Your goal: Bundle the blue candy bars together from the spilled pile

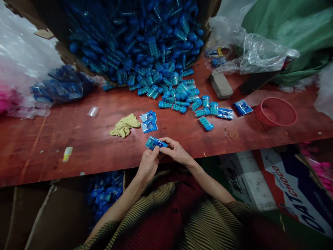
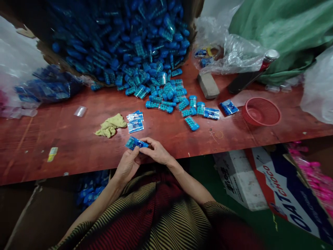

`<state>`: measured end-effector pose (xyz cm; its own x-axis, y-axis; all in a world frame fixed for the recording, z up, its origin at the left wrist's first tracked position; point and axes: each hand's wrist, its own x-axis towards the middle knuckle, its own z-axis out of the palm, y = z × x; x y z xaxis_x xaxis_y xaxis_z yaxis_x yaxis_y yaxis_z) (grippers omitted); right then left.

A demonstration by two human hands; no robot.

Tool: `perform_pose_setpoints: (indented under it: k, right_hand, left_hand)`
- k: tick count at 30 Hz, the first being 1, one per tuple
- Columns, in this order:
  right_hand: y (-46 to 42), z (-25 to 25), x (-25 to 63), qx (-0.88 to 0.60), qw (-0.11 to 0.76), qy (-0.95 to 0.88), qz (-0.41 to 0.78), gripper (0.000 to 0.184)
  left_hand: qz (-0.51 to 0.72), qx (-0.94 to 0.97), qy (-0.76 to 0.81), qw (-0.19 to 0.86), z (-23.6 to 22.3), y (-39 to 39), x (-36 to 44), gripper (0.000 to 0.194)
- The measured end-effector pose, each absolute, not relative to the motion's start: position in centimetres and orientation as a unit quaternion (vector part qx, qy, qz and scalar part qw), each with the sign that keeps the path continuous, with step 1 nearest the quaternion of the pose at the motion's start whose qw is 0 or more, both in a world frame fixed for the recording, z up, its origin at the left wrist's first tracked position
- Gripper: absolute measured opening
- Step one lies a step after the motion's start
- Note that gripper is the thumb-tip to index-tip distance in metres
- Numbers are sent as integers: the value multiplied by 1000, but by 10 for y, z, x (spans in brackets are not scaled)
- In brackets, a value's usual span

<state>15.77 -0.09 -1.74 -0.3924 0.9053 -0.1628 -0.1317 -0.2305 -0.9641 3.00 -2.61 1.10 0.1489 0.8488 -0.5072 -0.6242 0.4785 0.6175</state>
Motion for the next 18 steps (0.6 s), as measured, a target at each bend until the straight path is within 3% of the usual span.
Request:
perform_pose_setpoints:
  k: [8, 11, 15, 18]
  right_hand:
    - [0, -19, 137, -335, 329, -555, 687, 50]
    - [6, -19, 124, -389, 293, -638, 597, 55]
    - [31, -13, 105, -439, 267, -746, 423, 36]
    - [54, -10, 80, -461, 235, -796, 313, 35]
  left_hand:
    - [523, 117, 469, 702, 6, -29, 0, 23]
    - [576, 73, 518, 628, 5, -26, -41, 28]
    - [638, -27, 567, 520, 5, -28, -94, 45]
    - [616, -49, 602, 506, 4, -33, -107, 35]
